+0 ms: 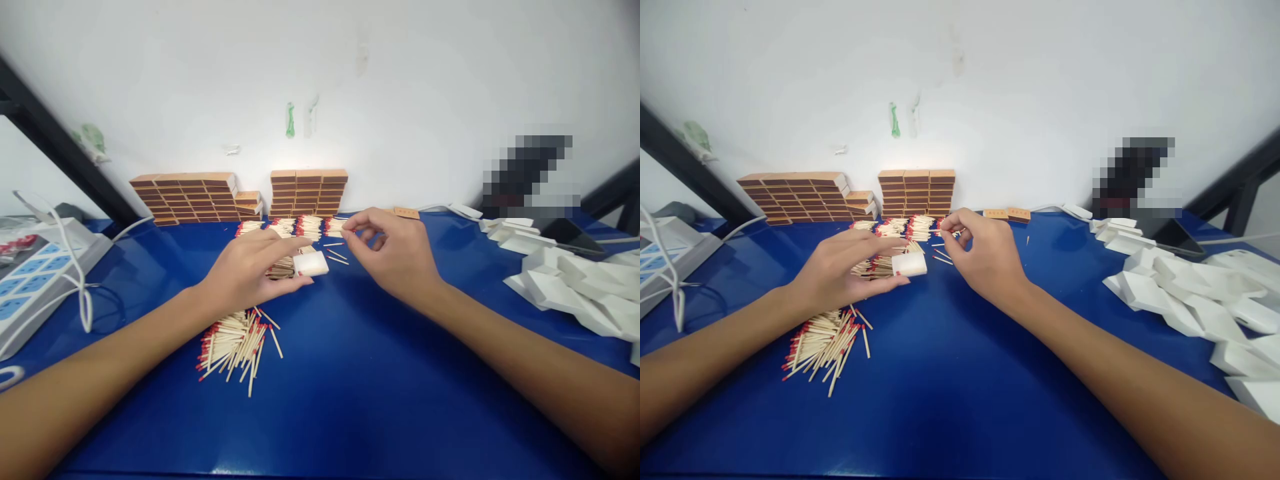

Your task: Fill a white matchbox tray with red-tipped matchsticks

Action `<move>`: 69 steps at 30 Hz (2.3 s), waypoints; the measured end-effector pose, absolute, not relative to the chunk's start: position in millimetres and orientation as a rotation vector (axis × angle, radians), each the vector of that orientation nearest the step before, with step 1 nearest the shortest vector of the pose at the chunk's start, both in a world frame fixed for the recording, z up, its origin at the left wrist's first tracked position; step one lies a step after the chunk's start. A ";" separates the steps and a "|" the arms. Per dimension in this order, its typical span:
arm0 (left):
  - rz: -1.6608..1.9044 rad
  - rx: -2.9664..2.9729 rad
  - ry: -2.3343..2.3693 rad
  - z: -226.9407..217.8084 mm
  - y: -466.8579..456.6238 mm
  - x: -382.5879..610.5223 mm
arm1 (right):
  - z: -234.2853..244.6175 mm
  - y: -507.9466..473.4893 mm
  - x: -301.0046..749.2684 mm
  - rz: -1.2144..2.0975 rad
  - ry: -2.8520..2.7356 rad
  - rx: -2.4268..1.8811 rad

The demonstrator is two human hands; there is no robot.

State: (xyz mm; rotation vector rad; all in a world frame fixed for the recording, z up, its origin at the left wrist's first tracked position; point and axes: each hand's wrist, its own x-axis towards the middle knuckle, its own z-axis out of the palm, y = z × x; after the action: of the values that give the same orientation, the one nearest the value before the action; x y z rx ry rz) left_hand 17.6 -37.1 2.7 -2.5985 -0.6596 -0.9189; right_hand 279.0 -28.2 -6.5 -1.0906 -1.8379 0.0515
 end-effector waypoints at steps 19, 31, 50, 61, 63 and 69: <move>-0.796 -2.511 -0.416 10.3 -38.3 16.6 | -8.4 -28.6 279.4 0.265 -1.924 -1.078; -0.879 -2.502 -0.524 2.1 -36.0 15.9 | -1.1 -46.6 269.4 0.248 -1.992 -0.914; -1.115 -2.661 -0.897 -0.6 -45.3 22.2 | -8.7 -46.2 265.6 0.186 -2.156 -0.696; -1.056 -2.608 -0.804 -1.4 -40.3 18.9 | -8.5 -40.7 271.4 0.185 -2.156 -0.764; -1.033 -2.592 -0.778 -1.7 -39.8 18.1 | -11.1 -41.0 271.5 0.226 -2.212 -0.793; -0.880 -2.575 -0.675 -1.0 -40.1 16.8 | -16.2 -39.6 271.3 0.382 -2.391 -0.984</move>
State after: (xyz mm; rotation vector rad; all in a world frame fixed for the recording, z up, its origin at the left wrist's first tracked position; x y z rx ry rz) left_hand 16.8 -40.1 -1.0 -2.5748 -0.6752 -0.8805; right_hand 271.3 -39.6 -16.2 -0.9838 -2.3907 0.3825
